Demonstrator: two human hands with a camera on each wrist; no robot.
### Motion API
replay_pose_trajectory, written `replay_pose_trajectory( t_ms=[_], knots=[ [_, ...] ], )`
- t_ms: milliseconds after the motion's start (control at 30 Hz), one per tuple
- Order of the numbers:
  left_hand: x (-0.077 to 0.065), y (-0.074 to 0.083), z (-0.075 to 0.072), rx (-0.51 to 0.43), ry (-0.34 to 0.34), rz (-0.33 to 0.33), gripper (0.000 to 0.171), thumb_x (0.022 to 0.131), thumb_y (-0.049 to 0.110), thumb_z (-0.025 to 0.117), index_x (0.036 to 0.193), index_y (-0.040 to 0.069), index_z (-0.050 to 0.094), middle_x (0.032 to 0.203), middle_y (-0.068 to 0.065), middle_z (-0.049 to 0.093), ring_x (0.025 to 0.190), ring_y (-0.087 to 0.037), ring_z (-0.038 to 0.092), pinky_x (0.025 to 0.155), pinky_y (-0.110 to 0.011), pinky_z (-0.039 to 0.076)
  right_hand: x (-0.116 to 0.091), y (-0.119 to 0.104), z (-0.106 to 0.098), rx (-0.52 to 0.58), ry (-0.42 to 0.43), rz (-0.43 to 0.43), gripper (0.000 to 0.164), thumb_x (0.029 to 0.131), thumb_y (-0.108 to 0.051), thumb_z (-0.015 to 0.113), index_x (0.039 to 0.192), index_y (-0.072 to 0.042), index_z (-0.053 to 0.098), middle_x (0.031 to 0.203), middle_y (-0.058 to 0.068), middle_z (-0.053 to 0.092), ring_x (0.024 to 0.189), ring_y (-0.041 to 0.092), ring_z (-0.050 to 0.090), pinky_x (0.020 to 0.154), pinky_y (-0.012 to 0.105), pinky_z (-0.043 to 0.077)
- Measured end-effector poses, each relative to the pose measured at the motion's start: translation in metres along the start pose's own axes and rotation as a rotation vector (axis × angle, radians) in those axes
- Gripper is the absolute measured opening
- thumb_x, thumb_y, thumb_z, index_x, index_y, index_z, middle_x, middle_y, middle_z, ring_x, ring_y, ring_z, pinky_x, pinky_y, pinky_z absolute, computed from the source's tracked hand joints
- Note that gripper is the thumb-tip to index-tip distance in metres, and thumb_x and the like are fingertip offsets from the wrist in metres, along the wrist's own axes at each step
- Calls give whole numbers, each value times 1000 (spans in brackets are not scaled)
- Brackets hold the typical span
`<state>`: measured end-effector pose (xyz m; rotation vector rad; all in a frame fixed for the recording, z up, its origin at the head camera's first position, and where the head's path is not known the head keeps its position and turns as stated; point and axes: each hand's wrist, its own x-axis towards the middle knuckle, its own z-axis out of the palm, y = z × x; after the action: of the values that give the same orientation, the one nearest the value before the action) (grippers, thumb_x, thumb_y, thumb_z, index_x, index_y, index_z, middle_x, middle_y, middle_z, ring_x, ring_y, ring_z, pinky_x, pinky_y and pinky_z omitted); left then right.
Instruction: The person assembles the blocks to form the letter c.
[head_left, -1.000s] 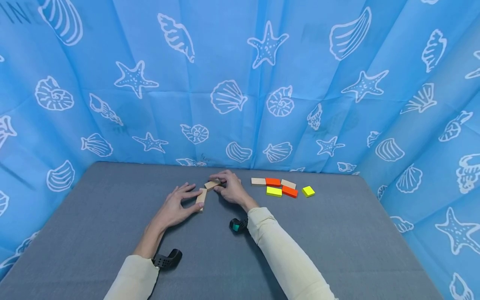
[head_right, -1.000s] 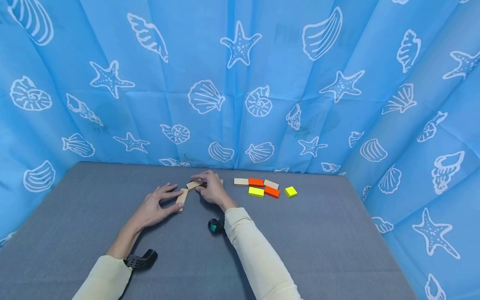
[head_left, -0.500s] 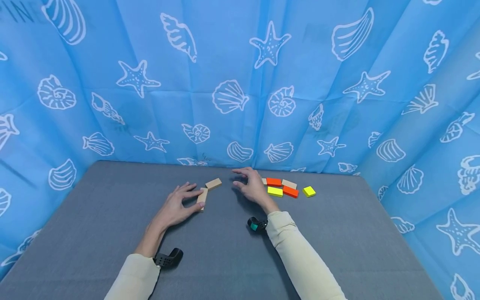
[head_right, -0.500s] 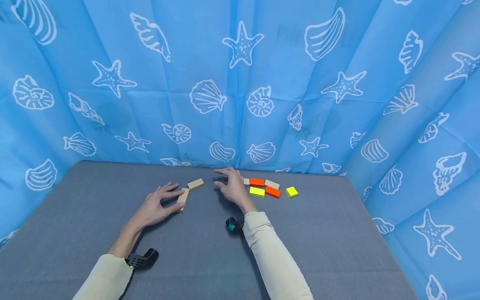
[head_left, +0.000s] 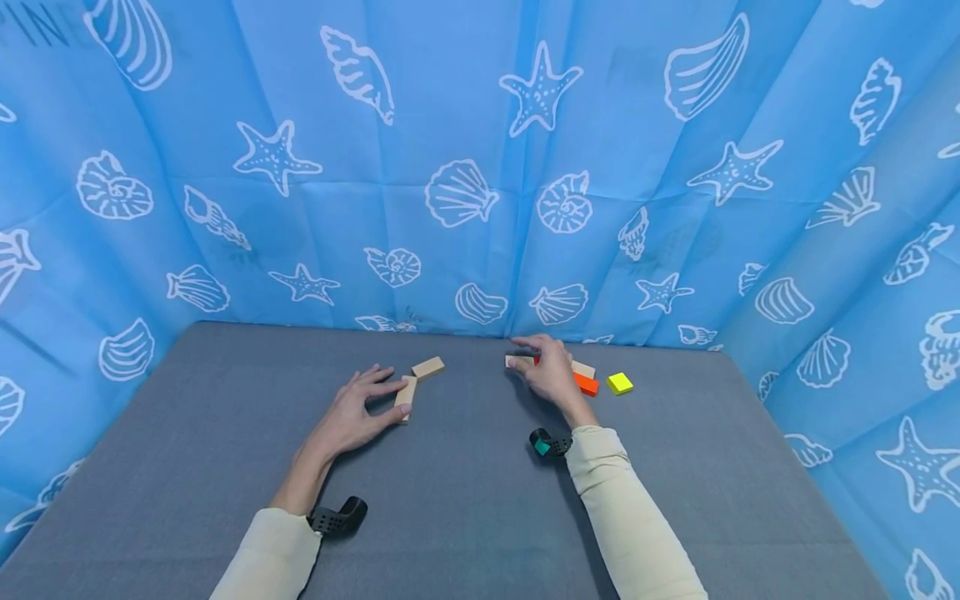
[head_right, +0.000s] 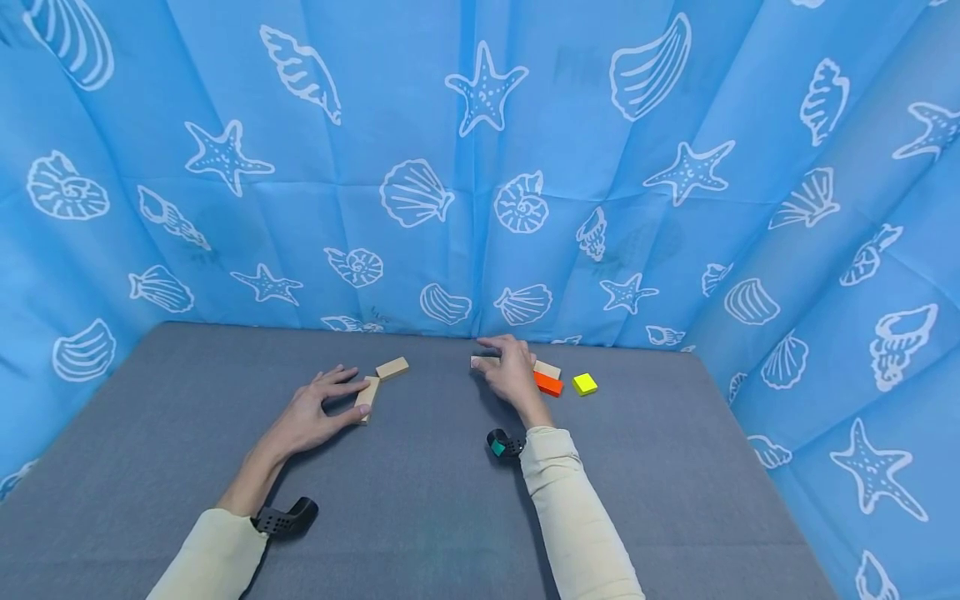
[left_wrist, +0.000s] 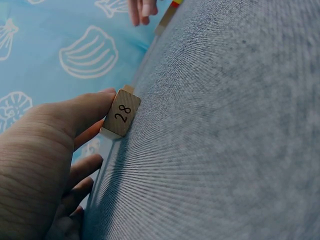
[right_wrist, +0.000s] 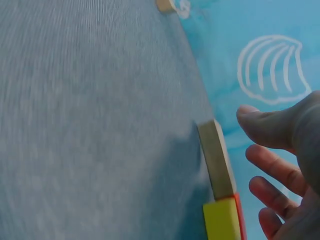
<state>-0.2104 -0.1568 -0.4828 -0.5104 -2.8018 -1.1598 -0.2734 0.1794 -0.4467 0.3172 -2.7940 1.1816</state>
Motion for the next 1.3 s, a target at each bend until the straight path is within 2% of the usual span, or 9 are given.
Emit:
replay_pose_trajectory(
  t_ms=[300,667,967,1200,1300],
  knots=[
    [0,0,0,6,-3,7,53,93,43,74,137,14,67,151,-19,50,148,-40,31,121,-63,13,0,11,-2,-85,-32,44,35,90,-16,79,122,-4,74,126,17,66,125,39,48,103,60,25],
    [0,1,-1,4,-13,0,54,93,42,73,138,14,66,151,-19,49,149,-40,30,121,-63,12,2,4,8,-154,-35,12,28,91,-18,79,117,-7,77,120,11,70,118,33,49,97,60,22],
    [0,0,0,4,-9,2,54,93,43,73,138,14,66,151,-19,49,148,-41,30,120,-65,13,4,-13,30,-128,-62,-23,28,92,-17,78,117,-6,77,119,11,70,116,31,53,98,54,30],
    [1,1,-1,8,-18,-5,55,93,45,72,138,15,66,152,-19,49,148,-40,30,120,-64,13,5,-26,48,-56,-49,-7,29,91,-17,79,118,-7,77,117,10,70,116,31,57,103,51,41],
    [1,0,-1,13,-16,-9,55,93,45,73,138,14,66,151,-19,49,148,-40,30,120,-65,13,7,-31,54,-37,-50,6,29,91,-19,79,118,-8,77,117,9,70,117,31,57,104,53,40]
  ],
)
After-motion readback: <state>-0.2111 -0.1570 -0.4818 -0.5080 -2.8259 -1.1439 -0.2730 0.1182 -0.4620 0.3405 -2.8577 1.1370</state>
